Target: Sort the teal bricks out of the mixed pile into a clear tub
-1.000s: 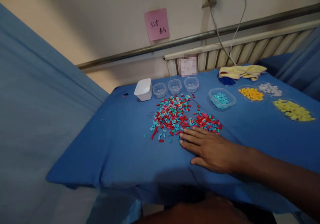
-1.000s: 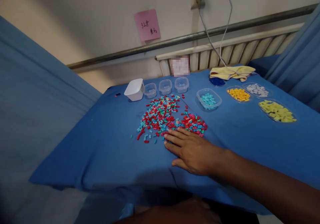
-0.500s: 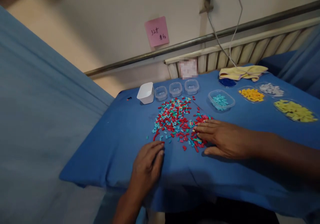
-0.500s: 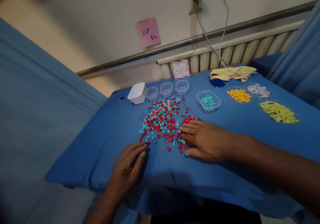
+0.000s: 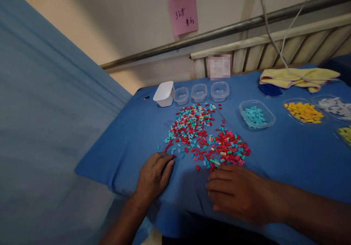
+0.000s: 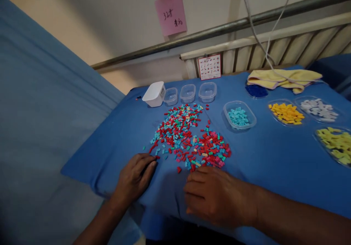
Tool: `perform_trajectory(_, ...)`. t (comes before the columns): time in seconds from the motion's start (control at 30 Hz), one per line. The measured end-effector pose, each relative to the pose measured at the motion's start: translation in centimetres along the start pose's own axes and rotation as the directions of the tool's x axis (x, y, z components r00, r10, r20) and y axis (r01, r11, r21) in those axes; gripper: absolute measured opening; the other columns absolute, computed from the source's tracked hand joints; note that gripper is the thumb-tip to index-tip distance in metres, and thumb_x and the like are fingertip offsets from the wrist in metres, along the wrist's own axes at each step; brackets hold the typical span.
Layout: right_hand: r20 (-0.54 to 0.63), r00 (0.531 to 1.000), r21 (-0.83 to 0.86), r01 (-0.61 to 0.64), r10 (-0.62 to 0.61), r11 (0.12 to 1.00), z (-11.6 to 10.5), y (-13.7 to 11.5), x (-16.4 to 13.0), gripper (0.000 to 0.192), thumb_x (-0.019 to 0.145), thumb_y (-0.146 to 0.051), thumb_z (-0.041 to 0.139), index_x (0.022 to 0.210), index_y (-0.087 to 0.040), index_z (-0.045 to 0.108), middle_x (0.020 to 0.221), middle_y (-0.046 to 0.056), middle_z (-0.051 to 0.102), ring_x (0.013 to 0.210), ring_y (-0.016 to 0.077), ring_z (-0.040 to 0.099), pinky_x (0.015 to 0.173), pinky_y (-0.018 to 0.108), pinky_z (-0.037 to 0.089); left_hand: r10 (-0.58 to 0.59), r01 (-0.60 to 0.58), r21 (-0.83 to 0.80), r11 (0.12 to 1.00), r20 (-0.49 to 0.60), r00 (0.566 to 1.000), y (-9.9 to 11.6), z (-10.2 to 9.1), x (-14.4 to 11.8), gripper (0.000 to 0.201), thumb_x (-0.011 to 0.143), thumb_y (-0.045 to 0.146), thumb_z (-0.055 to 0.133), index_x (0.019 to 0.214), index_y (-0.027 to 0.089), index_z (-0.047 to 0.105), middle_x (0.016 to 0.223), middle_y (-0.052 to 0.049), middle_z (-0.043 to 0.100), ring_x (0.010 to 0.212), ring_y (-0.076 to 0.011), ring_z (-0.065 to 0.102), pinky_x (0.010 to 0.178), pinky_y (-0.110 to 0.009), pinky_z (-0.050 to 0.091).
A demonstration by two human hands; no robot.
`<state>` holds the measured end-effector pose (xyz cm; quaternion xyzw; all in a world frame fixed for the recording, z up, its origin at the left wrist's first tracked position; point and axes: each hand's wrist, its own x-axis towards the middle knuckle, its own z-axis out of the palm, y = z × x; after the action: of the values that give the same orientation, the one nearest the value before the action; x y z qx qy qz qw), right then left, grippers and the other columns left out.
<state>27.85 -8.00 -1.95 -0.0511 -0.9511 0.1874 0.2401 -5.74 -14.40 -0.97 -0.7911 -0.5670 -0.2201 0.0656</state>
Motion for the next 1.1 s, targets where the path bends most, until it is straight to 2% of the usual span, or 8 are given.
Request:
perform_trajectory(0.17,-0.058,0.992,0.065,0.114,-0.111,0.991,0.1,-1.2,-0.2,0.019,0.111,-0.034,0.067,0.097,-0.021,0.07,0.091,0.0,0.077,0.083,0.0194,0.065,0.073,0.04,0.047,-0.039,0.038,0.018,0.999,0.036,0.999,0.5,-0.3,-0.2,0.016,0.112,0.028,0.067,0.122,0.02,0.076,0.106,-0.008,0.078,0.096,-0.0206,0.076,0.086,-0.034,0.064)
perform_trajectory(0.33,-0.099,0.983,0.021,0.156,-0.153,0.988,1.5,-1.0,-1.0,0.03,0.11,-0.039,0.069,0.085,-0.023,0.066,0.075,-0.001,0.067,0.069,0.0182,0.055,0.064,0.04,0.036,-0.037,0.041,-0.157,0.987,0.025,0.999,4.3,-0.2,1.8,0.016,0.112,0.026,0.067,0.124,0.021,0.077,0.107,-0.006,0.078,0.098,-0.0171,0.076,0.089,-0.031,0.062)
perform_trajectory(0.53,-0.044,0.983,-0.066,0.177,-0.18,0.982,2.0,-0.9,-0.8,0.042,0.114,-0.045,0.061,0.079,-0.023,0.066,0.071,-0.002,0.066,0.063,0.0173,0.051,0.06,0.039,0.03,-0.063,0.101,-0.121,0.988,0.286,0.956,8.7,2.4,5.2,0.021,0.113,0.035,0.066,0.116,0.023,0.083,0.105,-0.006,0.078,0.097,-0.0213,0.075,0.082,-0.033,0.059)
perform_trajectory(0.63,0.025,0.986,-0.076,0.167,-0.166,0.983,1.8,-2.0,0.1,0.041,0.115,-0.044,0.059,0.08,-0.024,0.069,0.071,-0.002,0.069,0.062,0.0179,0.053,0.059,0.039,0.034,-0.104,0.143,-0.071,0.987,0.395,0.913,8.7,2.9,5.6,0.019,0.111,0.036,0.068,0.109,0.024,0.083,0.107,-0.005,0.077,0.098,-0.0225,0.074,0.079,-0.034,0.056)
perform_trajectory(0.77,0.091,0.97,-0.049,0.23,-0.225,0.972,2.9,-4.5,2.6,0.036,0.112,-0.043,0.065,0.083,-0.024,0.072,0.071,-0.001,0.072,0.061,0.0196,0.057,0.055,0.039,0.035,-0.085,0.151,-0.121,0.981,0.43,0.899,8.5,2.4,5.1,0.011,0.108,0.03,0.07,0.107,0.022,0.077,0.111,-0.006,0.077,0.101,-0.0224,0.074,0.084,-0.034,0.055)
perform_trajectory(0.9,0.258,0.895,0.127,0.341,-0.363,0.931,6.2,-5.6,5.6,0.01,0.101,-0.026,0.076,0.092,-0.025,0.074,0.08,-0.002,0.077,0.069,0.0186,0.063,0.055,0.037,0.036,-0.145,0.245,-0.224,0.943,0.387,0.911,7.8,1.1,5.9,0.009,0.104,0.023,0.066,0.107,0.02,0.073,0.108,-0.005,0.078,0.097,-0.0207,0.073,0.086,-0.033,0.053)
perform_trajectory(1.0,0.39,0.854,0.335,0.218,-0.345,0.917,8.6,-5.4,6.3,0.015,0.101,-0.026,0.078,0.087,-0.026,0.072,0.082,-0.001,0.076,0.071,0.0181,0.064,0.053,0.034,0.039,-0.261,0.355,-0.221,0.908,0.364,0.894,6.7,0.4,8.0,0.012,0.101,0.019,0.062,0.106,0.02,0.073,0.106,-0.006,0.079,0.093,-0.0204,0.072,0.084,-0.032,0.051)
perform_trajectory(1.1,0.448,0.869,0.511,-0.056,-0.21,0.858,9.2,-5.0,5.0,0.011,0.107,-0.034,0.075,0.107,-0.023,0.077,0.109,0.005,0.079,0.09,0.0189,0.072,0.075,0.032,0.06,-0.285,0.377,-0.161,0.912,0.412,0.865,5.8,0.8,10.2,0.017,0.1,0.017,0.06,0.108,0.019,0.075,0.102,-0.006,0.079,0.092,-0.0213,0.072,0.082,-0.032,0.05)
